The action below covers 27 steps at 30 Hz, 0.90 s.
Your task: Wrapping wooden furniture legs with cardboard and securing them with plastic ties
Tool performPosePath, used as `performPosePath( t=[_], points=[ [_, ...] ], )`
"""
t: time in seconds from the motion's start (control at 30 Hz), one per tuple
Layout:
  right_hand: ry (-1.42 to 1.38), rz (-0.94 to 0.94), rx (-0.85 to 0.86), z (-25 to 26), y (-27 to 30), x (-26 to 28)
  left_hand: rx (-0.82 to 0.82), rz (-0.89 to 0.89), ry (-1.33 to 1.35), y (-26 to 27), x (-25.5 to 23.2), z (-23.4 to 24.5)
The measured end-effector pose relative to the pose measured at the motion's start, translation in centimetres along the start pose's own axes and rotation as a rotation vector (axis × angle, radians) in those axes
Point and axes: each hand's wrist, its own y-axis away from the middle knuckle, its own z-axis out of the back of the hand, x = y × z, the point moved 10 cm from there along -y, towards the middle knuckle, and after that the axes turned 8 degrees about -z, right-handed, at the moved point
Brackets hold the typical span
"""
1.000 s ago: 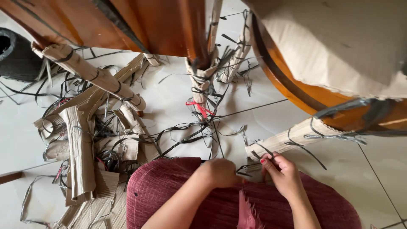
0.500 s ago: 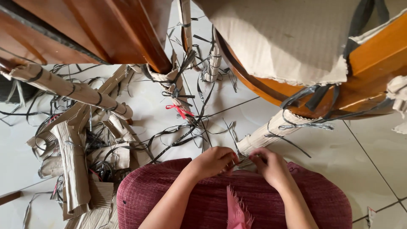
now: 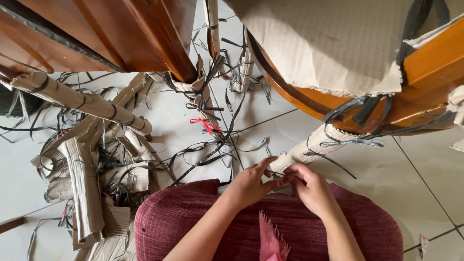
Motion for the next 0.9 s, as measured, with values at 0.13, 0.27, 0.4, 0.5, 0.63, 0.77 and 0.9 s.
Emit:
performPosePath(
  t=[0.13, 0.27, 0.4, 0.5, 0.63, 0.77, 0.9],
  points=[
    [0.041, -0.008, -0.003, 0.2, 0.3, 0.2, -0.129, -0.105, -0.009, -0.6, 0.2, 0.0],
    [0.105, -0.027, 0.083, 1.4, -0.8, -2.3, -0.056, 0.12, -0.151, -0.8, 3.1, -0.8],
    [0.214, -0.172, 0.03, 5.6, -2.1, -7.2, 0.058, 0.251, -0.181, -0.8, 5.5, -2.6],
    [0.463, -0.414, -0.131, 10.5, -0.7, -9.6, 0.166, 0.375, -0.248, -0.7, 8.0, -4.4],
    [0.313, -0.499, -0.42, 15.4, -0.7, -12.5, 0.313, 0.6, -0.394, 0.3, 9.2, -4.8],
    [0.015, -0.073, -0.73, 15.3, -4.2, -12.0, 0.003, 0.17, -0.198, -3.5, 4.6, -4.7],
    [-0.039, 0.234, -0.663, 11.8, -12.3, -12.3, -0.288, -0.05, 0.265, -5.4, 2.3, -5.0]
  ],
)
